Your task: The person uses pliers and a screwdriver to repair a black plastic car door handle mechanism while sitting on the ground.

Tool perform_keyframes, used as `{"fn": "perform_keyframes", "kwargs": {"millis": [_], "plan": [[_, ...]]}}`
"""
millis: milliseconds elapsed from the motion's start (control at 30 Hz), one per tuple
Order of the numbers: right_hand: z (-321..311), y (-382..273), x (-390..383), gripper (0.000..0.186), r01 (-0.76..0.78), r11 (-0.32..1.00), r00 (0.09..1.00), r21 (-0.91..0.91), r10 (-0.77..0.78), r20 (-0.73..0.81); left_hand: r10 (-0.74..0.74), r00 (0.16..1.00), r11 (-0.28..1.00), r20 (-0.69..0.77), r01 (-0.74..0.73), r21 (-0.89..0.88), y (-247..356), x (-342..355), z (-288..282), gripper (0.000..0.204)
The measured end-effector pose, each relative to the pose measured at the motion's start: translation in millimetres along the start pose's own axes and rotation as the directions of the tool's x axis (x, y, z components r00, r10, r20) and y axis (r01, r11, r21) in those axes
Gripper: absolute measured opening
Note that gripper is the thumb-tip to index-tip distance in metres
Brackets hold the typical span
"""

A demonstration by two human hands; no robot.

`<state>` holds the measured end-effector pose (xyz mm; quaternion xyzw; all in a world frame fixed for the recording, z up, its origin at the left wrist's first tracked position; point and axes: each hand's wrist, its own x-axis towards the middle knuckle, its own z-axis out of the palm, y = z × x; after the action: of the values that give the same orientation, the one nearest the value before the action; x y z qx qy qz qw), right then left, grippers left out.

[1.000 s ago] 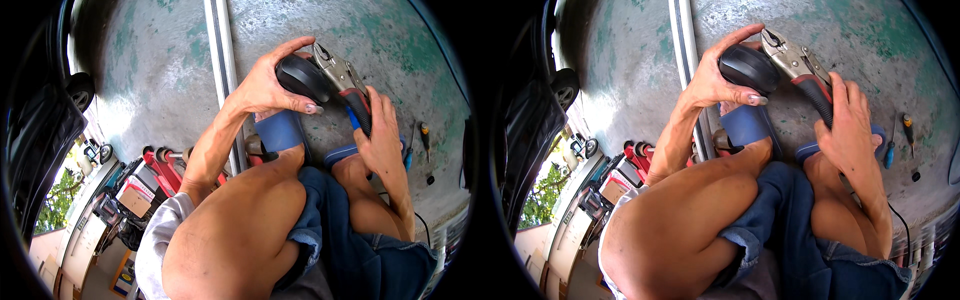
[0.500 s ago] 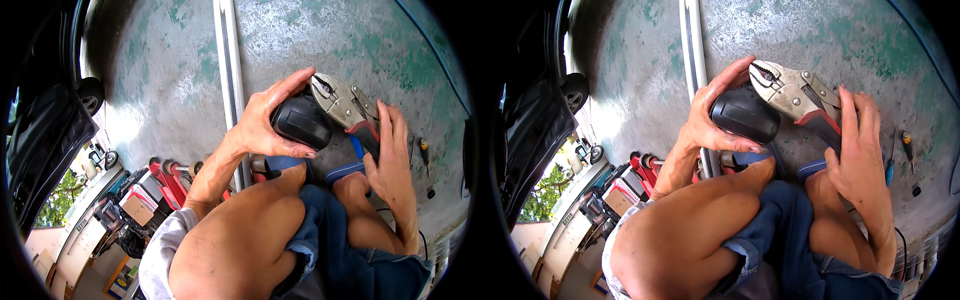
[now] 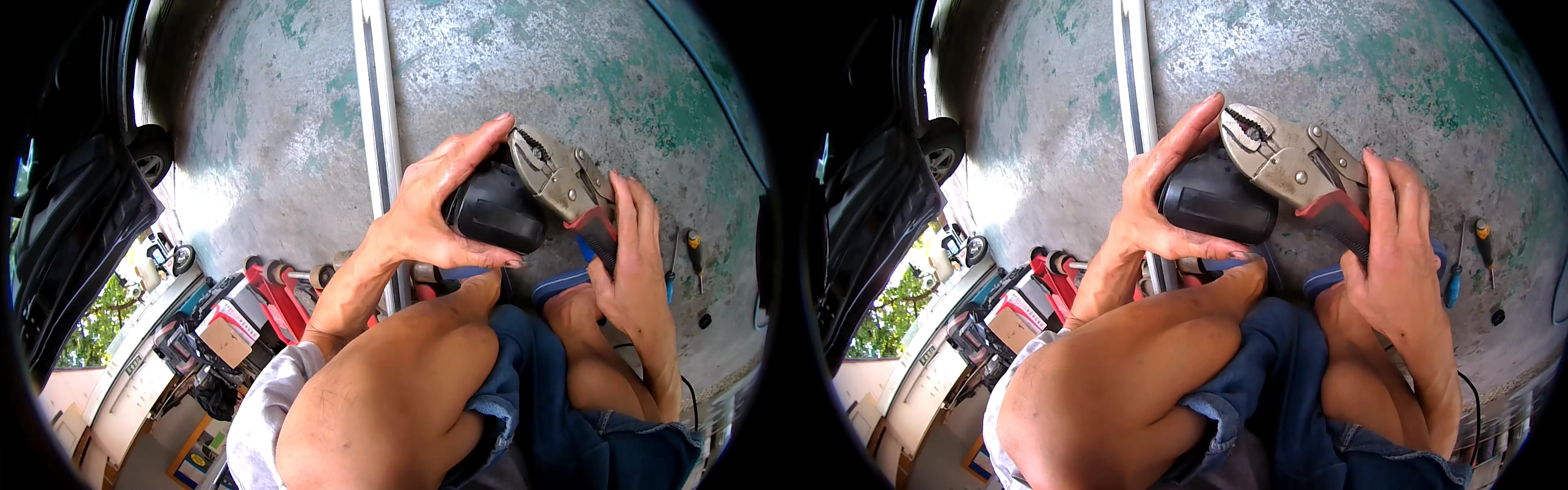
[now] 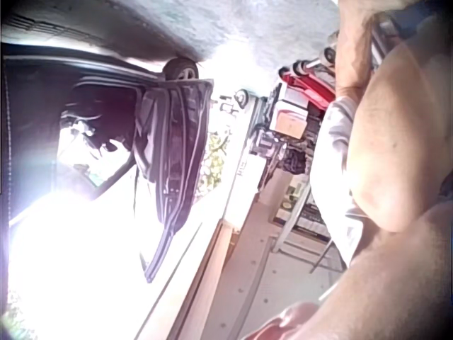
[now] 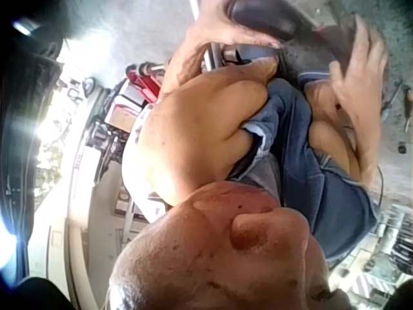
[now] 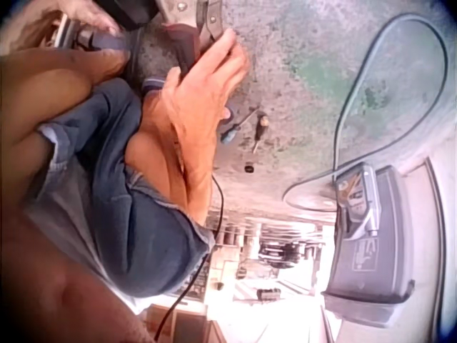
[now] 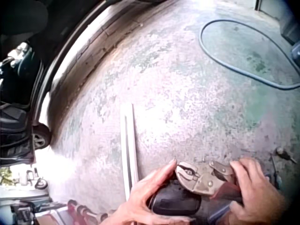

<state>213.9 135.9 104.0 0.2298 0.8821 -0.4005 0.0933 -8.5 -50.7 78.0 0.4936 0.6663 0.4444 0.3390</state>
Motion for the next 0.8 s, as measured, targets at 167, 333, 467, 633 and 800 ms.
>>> {"fn": "perform_keyframes", "kwargs": {"millis": [167,333,467,633,800], "plan": [[0.0,-5.7,0.9,0.085,-0.034,0.995,0.999,0.093,0.033,0.008,0.122,0.987,0.982,-0.102,-0.105,0.157,3.0,6.0,7.3,0.115],[3.7,-5.7,0.9,0.083,-0.064,0.991,0.997,0.113,0.059,0.044,0.154,0.983,0.968,-0.102,-0.130,0.212,2.3,10.8,10.0,0.115],[9.9,-2.5,-2.4,0.083,-0.058,0.985,0.998,0.163,0.056,0.020,0.131,0.984,0.974,-0.123,-0.104,0.203,5.0,11.0,15.3,0.115],[13.2,-3.2,0.6,0.083,-0.023,0.981,0.999,0.191,0.029,-0.028,0.140,0.982,0.955,-0.126,-0.100,0.279,7.7,15.7,13.2,0.115],[4.7,-6.8,-1.5,0.082,-0.077,0.976,0.997,0.206,0.073,0.029,0.119,0.981,0.948,-0.151,-0.067,0.312,12.4,16.4,17.9,0.116]]}}
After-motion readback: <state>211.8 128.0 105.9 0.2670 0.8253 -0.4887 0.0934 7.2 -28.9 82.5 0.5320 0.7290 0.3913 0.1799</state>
